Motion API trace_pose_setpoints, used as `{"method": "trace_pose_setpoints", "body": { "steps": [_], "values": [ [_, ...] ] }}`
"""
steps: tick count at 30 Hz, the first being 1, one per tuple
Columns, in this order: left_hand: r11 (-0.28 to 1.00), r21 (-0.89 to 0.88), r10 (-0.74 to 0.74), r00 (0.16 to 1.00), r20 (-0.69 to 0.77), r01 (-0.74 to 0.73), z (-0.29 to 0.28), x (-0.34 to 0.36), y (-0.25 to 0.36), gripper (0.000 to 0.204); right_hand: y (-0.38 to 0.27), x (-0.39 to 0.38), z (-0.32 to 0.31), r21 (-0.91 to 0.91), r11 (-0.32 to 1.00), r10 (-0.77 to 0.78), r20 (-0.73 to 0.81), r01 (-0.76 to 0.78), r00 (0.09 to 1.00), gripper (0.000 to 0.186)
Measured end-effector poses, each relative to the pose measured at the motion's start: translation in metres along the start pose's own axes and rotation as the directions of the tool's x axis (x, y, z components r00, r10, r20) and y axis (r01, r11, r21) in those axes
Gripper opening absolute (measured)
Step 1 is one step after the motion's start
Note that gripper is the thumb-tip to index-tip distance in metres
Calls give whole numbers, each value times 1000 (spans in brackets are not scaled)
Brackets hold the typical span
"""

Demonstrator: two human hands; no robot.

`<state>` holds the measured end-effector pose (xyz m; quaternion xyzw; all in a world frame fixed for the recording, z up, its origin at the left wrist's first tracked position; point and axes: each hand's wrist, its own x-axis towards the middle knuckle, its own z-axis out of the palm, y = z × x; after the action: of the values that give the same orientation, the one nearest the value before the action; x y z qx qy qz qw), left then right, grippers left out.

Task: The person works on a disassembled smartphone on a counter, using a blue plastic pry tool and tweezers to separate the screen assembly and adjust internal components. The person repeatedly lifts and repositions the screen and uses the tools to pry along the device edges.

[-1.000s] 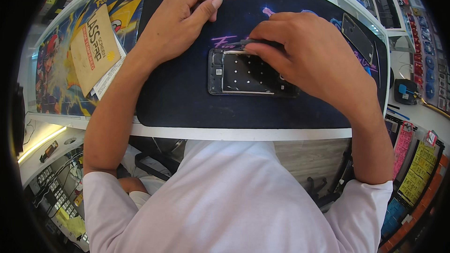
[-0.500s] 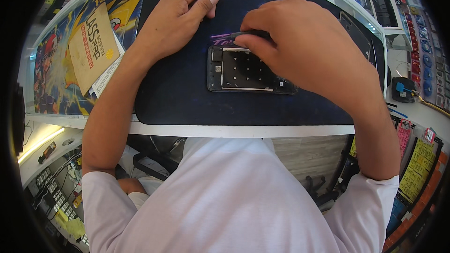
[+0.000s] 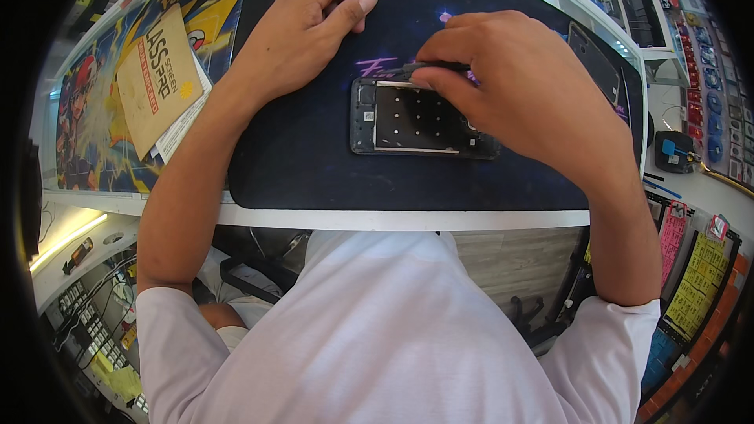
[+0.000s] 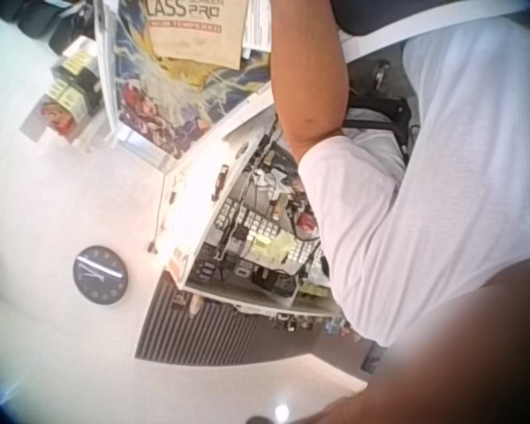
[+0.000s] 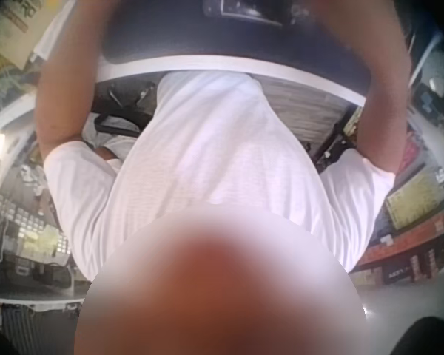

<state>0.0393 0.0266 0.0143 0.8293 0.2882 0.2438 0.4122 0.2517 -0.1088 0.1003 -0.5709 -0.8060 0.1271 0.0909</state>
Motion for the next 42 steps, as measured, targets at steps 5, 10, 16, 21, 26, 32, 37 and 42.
{"method": "trace_pose_setpoints", "body": {
  "steps": [5,10,16,21,26,32,37,42],
  "values": [
    [998,-53,-14,999,43,16,-8,1,9,27,-7,5,-2,-52,999,-3,11,3,1000,18],
    [996,-67,-53,997,47,56,-6,4,14,27,-17,10,-9,-185,982,-36,35,42,999,18],
    [991,-100,-77,994,75,84,-9,1,16,27,3,24,-10,-47,994,109,178,-102,978,21],
    [997,-72,24,1000,17,-23,-7,1,14,28,19,16,0,201,956,174,192,-212,966,27],
    [997,-58,-52,996,68,56,-7,3,11,28,18,4,4,189,957,198,116,-218,973,29],
    [995,-59,-80,991,107,86,-4,6,2,34,17,-1,3,-23,998,63,49,-62,997,26],
    [1000,20,12,999,39,-13,1,1,-5,30,10,-4,1,250,942,207,92,-224,974,24],
    [995,99,-16,997,79,9,-8,-1,4,29,7,0,-7,155,962,200,162,-225,966,22]
  ]
}}
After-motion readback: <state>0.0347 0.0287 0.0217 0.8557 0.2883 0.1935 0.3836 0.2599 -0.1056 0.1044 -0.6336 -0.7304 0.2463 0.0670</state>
